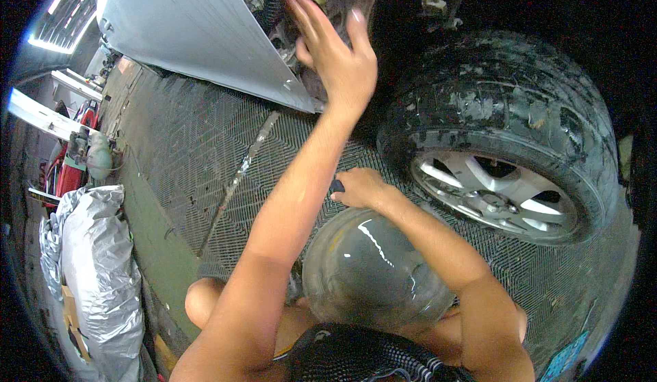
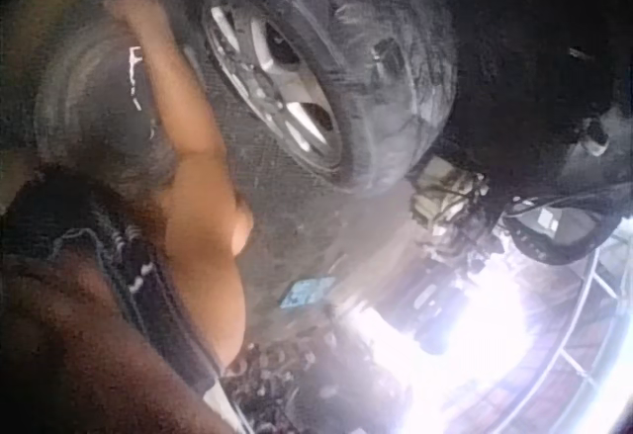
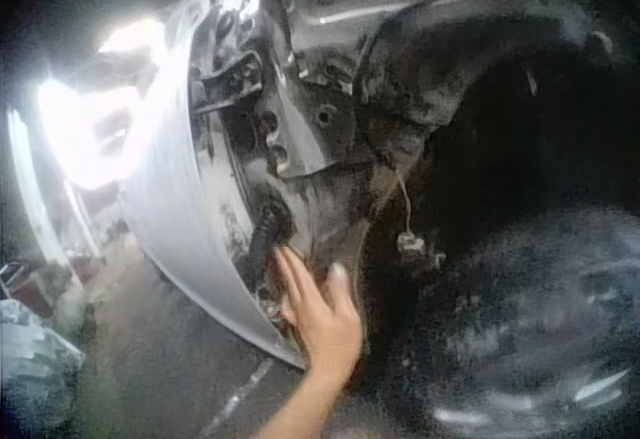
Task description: The person sits on the floor and scrubs the front wheel well and tire of a silver car using a sponge and a bucket of water. They repeatedly dip the sponge into the bucket and scrub the area around the tire and under the bumper.
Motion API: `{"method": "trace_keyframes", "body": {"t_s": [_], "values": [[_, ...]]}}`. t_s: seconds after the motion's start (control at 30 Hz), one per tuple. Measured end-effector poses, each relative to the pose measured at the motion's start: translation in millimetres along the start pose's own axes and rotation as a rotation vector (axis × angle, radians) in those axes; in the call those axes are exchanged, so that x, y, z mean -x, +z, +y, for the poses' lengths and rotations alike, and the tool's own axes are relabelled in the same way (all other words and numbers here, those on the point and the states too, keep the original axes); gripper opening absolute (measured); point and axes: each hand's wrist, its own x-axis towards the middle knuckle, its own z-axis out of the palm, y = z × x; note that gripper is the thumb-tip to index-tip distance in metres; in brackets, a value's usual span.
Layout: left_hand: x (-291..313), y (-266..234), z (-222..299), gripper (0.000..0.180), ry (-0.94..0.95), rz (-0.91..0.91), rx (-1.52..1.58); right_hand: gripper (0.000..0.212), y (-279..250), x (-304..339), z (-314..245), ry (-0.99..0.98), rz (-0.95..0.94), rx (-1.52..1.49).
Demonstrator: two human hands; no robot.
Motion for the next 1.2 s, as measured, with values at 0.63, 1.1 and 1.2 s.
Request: {"method": "trace_keyframes", "body": {"t_s": [0.63, 1.1, 1.2], "values": [[14, -12, 1, 0.089, 0.104, -0.095, -0.081, 0.048, -3, 0, -3, -0.042, 0.009, 0.063], [-3, -10, -17, 0.047, 0.302, 0.226, 0.005, 0.051, 1, -1, 3, -0.018, -0.010, 0.006], [-13, -17, -13, 0.027, 0.321, 0.215, -0.042, 0.051, 1, -2, 3, -0.025, -0.027, -0.009]]}}
